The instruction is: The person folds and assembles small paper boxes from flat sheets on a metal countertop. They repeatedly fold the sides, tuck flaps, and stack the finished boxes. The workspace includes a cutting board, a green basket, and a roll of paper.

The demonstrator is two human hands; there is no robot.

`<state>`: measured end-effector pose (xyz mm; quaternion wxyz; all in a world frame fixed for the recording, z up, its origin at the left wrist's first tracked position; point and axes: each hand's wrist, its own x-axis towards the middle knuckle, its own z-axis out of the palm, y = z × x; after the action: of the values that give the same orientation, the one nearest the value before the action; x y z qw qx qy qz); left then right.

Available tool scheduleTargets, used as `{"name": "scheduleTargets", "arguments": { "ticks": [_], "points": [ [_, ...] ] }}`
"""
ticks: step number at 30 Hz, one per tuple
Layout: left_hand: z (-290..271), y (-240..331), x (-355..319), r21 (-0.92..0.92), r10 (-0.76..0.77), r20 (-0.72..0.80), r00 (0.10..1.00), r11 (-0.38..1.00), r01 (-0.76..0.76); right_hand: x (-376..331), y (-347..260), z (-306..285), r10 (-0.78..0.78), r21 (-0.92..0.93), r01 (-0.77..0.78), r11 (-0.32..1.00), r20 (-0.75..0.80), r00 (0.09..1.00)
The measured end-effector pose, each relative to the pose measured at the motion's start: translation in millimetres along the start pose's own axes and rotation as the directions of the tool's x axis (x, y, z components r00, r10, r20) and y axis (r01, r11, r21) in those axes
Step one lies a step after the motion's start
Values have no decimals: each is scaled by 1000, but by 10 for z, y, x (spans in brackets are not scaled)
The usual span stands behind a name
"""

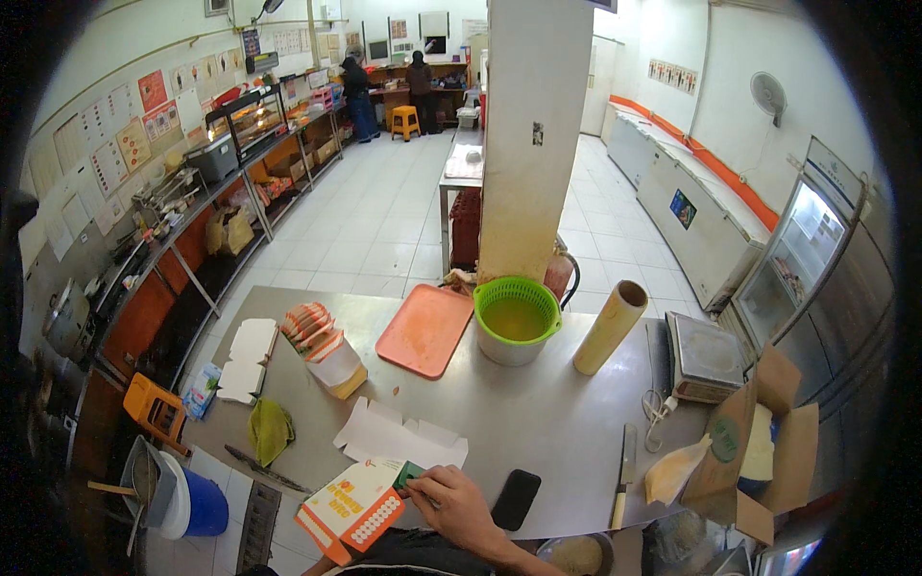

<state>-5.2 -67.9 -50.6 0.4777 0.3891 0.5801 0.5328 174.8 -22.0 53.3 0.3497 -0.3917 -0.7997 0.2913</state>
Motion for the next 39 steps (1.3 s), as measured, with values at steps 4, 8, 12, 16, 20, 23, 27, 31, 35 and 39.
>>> {"name": "scheduleTargets", "arguments": {
  "ticks": [4, 8, 12, 16, 20, 23, 27, 31, 35, 39],
  "points": [
    [73, 75, 59, -58, -24, -9, 1000, 998, 23, -71, 16, 248, -63, -249, 55, 967, -24, 998],
    [122, 16, 121, -180, -72, -37, 997, 981, 64, -98, 132, 367, 17, -448, 30, 894, 102, 995],
    [147, -43, 111, 3, 267, 114, 957, 963, -269, -136, 200, 298, -15, 57, 17, 998, -28, 999],
    [105, 90, -23, 407, 170, 524, 835, 811, -420, -144, 205, 329, 299, 250, -256, 934, -151, 942],
    [178, 362, -3, -33, 112, 337, 935, 994, -107, -104, 318, 288, 156, 104, -120, 987, -481, 863],
    [271, 548, 85, -478, 251, 33, 967, 854, -205, -53, 290, 263, -144, -54, 133, 990, -373, 917],
    [63, 772, 264, -449, 97, 128, 987, 893, -29, -46, 111, 119, -246, -161, 204, 966, -311, 918],
    [103, 708, 241, -352, 72, 174, 982, 936, -6, -129, 10, 46, 67, 115, -11, 993, -496, 866],
    [280, 683, 91, -201, 340, 53, 939, 925, -323, -65, -112, 75, 207, 307, -48, 951, -511, 834],
    [181, 663, 199, -347, 393, 81, 916, 873, -343, 11, -238, 120, 211, 319, -68, 945, -440, 873]
  ]
}}
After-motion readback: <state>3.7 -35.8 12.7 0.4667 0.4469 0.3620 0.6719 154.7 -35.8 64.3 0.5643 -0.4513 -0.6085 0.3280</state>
